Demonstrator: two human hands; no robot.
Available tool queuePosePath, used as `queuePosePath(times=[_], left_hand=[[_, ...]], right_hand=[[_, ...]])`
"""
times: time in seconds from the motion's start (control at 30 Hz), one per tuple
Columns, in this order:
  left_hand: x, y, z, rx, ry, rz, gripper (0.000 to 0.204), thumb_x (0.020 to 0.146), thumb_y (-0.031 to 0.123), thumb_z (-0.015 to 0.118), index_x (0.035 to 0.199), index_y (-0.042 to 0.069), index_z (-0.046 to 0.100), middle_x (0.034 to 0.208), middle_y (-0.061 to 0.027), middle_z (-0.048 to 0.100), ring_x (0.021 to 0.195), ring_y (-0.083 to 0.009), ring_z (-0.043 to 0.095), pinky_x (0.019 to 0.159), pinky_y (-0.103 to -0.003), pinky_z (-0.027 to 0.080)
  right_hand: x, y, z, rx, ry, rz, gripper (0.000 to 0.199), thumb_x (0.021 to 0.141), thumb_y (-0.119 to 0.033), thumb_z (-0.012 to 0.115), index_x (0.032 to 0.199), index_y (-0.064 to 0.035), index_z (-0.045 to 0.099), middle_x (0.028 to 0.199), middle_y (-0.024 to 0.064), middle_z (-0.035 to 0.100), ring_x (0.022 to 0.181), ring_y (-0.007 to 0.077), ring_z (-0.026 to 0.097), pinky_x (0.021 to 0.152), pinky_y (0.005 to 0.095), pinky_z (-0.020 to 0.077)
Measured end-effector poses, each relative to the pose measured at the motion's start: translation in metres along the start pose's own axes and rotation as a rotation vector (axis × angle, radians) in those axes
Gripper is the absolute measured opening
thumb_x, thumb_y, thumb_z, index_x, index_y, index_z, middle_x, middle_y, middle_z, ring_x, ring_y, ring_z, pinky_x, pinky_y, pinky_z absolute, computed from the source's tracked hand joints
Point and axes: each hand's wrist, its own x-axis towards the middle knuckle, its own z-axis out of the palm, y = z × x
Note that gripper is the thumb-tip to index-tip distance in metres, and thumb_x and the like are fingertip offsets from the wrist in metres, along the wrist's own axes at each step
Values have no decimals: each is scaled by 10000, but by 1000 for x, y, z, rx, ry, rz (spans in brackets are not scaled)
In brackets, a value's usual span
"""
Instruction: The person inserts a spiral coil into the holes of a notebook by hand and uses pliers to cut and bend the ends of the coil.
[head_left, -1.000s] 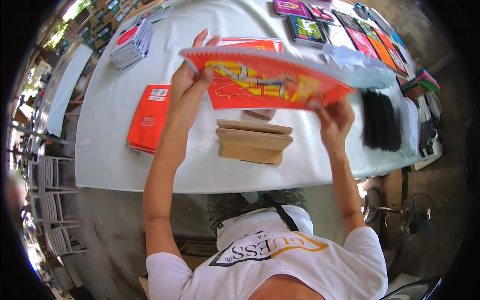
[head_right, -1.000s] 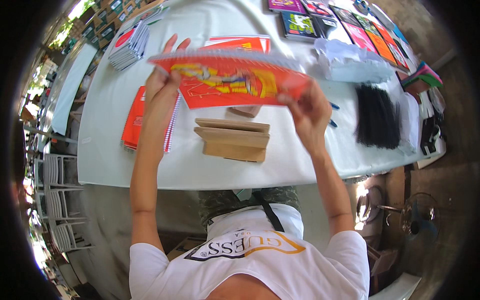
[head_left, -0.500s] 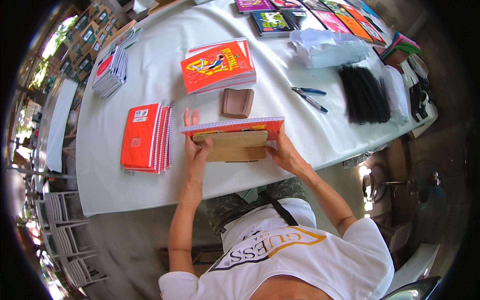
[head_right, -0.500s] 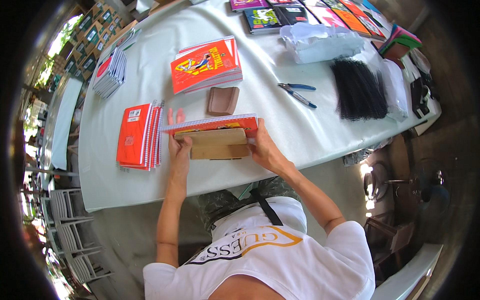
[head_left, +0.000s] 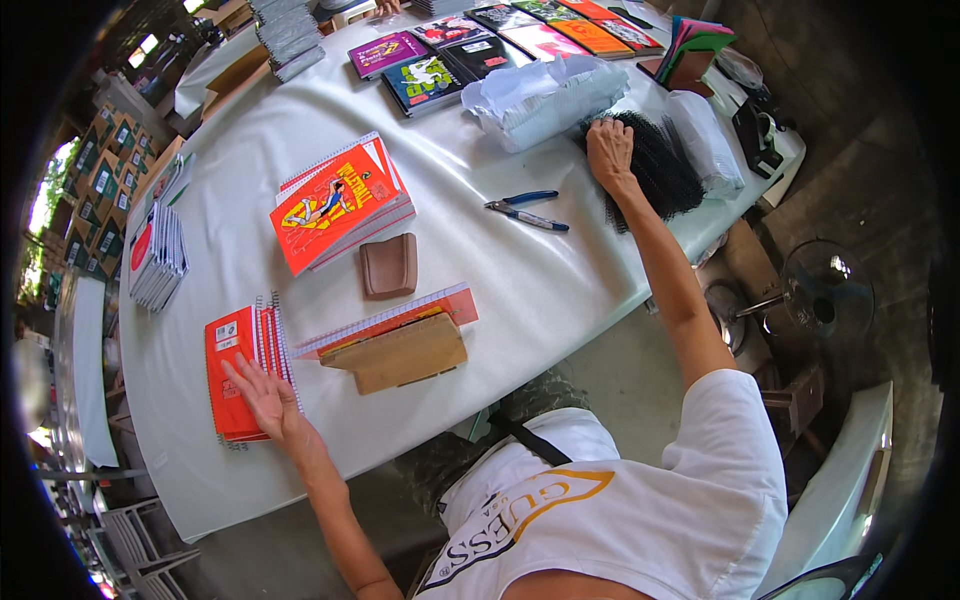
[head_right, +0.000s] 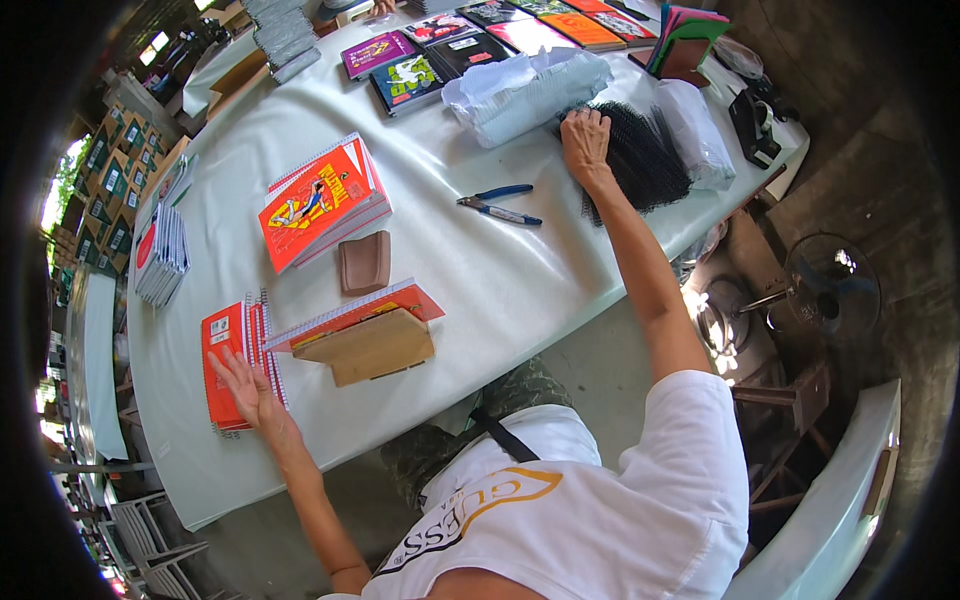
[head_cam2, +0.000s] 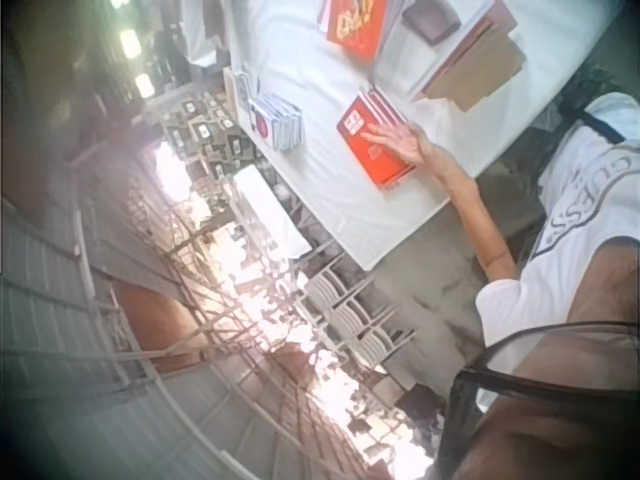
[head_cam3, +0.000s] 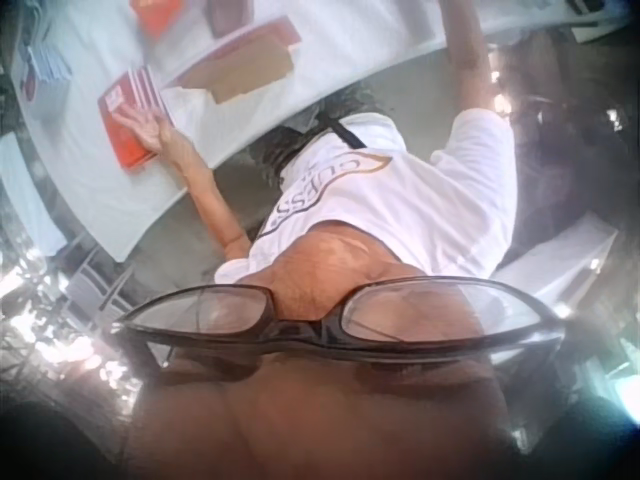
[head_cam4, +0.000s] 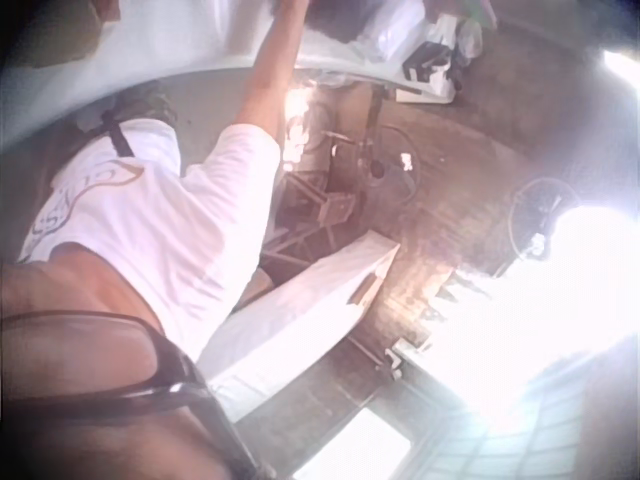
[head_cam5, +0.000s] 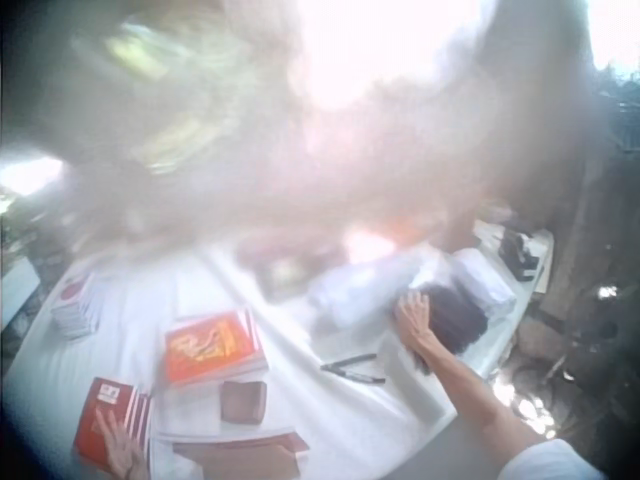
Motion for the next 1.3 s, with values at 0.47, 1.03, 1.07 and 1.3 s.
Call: queuePosePath(times=[0.47, 1.03, 1.07, 1.3], left_hand=[[8, 79, 83, 694, -237, 563, 766, 933, 243, 655, 1550, 69, 237, 1602, -122, 269, 1503, -293, 157, 1195, -468, 170], [2, 66, 158, 1035, -694, 562, 587, 878, 176, 664, 1435, 193, 481, 1373, -34, 584, 1250, -336, 558, 1049, -550, 385], [2, 66, 157, 1036, -689, 565, 590, 874, 178, 668, 1434, 192, 482, 1372, -34, 584, 1245, -333, 562, 1043, -547, 391], [-2, 66, 159, 1004, -667, 563, 625, 836, 204, 708, 1424, 190, 497, 1341, -37, 606, 1231, -327, 573, 1031, -527, 411]], right_hand=[[4, -6, -154, 731, -137, -260, 135, 908, -155, 613, 912, -43, 687, 937, 154, 664, 890, 323, 662, 763, 432, 520], [-71, -77, -243, 1848, -804, -424, 143, 927, -121, 656, 1001, -5, 697, 824, 43, 611, 752, 136, 519, 637, 304, 412], [-70, -76, -242, 1788, -802, -530, 150, 934, -116, 641, 1008, 4, 691, 827, 56, 613, 749, 147, 527, 640, 311, 419], [-76, -77, -247, 1552, -489, -666, 117, 893, -40, 620, 999, 10, 612, 800, 140, 625, 749, 299, 618, 677, 428, 473]])
